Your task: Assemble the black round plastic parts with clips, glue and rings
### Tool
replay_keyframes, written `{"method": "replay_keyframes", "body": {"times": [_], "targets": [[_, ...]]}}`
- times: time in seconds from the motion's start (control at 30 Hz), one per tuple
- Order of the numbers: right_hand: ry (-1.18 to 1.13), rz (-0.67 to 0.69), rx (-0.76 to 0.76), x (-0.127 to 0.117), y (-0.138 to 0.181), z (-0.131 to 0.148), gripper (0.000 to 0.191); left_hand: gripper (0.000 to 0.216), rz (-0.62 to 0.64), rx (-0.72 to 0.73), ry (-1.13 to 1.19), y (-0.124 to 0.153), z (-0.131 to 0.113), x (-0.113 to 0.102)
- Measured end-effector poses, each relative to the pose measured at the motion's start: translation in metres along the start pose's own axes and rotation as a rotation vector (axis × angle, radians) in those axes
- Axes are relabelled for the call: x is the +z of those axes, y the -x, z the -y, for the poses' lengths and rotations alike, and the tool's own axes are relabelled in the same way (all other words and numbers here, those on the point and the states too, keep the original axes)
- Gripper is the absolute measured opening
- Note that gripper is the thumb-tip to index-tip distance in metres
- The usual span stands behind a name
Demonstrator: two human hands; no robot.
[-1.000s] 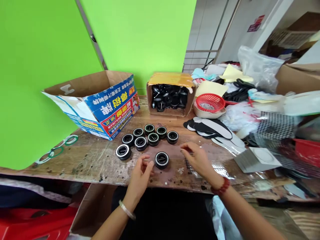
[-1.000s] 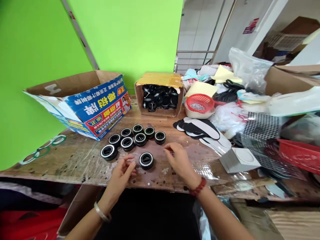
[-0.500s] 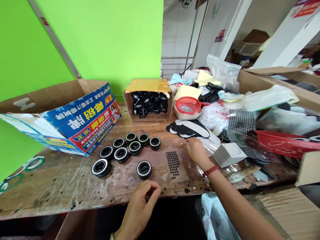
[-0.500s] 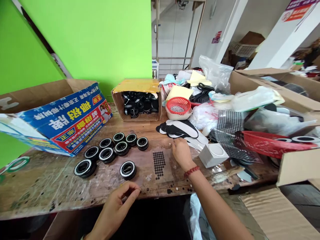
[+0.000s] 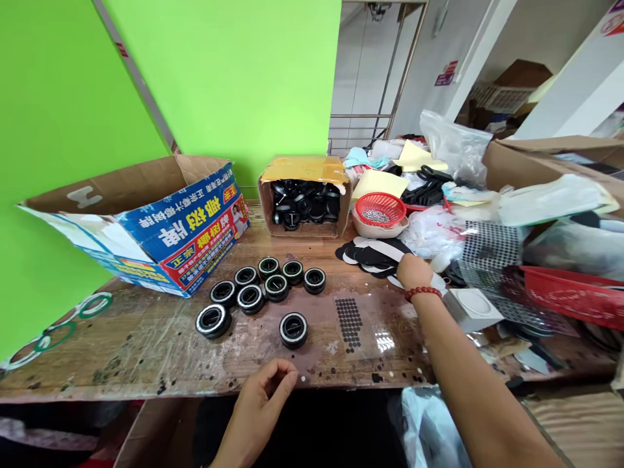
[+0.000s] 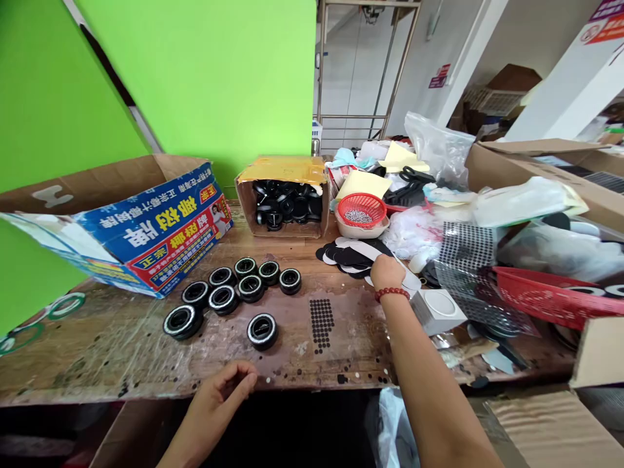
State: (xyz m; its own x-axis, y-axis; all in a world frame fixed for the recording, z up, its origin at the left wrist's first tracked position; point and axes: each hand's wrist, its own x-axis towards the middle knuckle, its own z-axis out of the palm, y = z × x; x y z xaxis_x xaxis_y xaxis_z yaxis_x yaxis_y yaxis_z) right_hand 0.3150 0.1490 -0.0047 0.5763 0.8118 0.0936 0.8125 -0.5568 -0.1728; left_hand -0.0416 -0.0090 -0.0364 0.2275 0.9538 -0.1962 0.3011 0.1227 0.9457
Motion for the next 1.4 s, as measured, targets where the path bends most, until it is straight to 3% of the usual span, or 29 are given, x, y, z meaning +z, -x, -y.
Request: {"method": "replay_keyframes", "body": {"times": [0.13, 0.23, 0.33, 0.4, 0.47, 0.57, 0.73, 0.83, 0.97, 1.13, 1.27, 1.4], "targets": [[-0.054, -0.1, -0.043, -0.023, 0.017, 0.003, 0.034, 0.041, -0.032, -0.027, 0.09, -0.003, 0.0, -0.008], [-0.557, -0.095, -0.187, -0.029, 0.048, 0.02, 0.028, 0.042, -0.061, -0.06, 0.206, -0.006, -0.011, -0.012], [-1.166, 0.205, -0.304, -0.022, 0.099, 0.051, 0.037, 0.041, -0.073, -0.08, 0.399, -0.011, -0.026, -0.012], [-1.352, 0.416, -0.335, -0.014, 0.138, 0.074, 0.043, 0.049, -0.055, -0.067, 0.565, -0.015, -0.033, -0.012], [-1.405, 0.543, -0.396, -0.006, 0.174, 0.093, 0.039, 0.055, -0.04, -0.024, 0.702, -0.018, -0.037, -0.013], [-1.336, 0.493, -0.595, 0.0, 0.205, 0.112, 0.027, 0.052, -0.083, 0.029, 0.805, -0.02, -0.038, -0.021], [-0.965, 0.123, -1.006, -0.002, 0.206, 0.126, 0.026, 0.038, -0.127, 0.11, 0.703, -0.012, -0.034, -0.041], [-0.827, 0.121, -1.148, -0.007, 0.201, 0.133, 0.012, 0.03, -0.124, 0.148, 0.578, -0.007, -0.03, -0.05], [-0.781, 0.134, -1.232, -0.006, 0.206, 0.14, 0.013, 0.037, -0.178, 0.125, 0.422, -0.004, -0.025, -0.055], [-0.679, -0.084, -1.343, -0.002, 0.222, 0.143, 0.015, 0.049, -0.29, -0.042, 0.537, -0.007, -0.021, -0.056], [-0.559, -0.284, -1.43, 0.002, 0.234, 0.14, 0.019, 0.047, -0.293, -0.134, 0.68, -0.01, -0.022, -0.054], [-0.548, -0.41, -1.398, 0.009, 0.242, 0.134, 0.018, 0.048, -0.267, -0.155, 0.699, -0.011, -0.025, -0.052]]}}
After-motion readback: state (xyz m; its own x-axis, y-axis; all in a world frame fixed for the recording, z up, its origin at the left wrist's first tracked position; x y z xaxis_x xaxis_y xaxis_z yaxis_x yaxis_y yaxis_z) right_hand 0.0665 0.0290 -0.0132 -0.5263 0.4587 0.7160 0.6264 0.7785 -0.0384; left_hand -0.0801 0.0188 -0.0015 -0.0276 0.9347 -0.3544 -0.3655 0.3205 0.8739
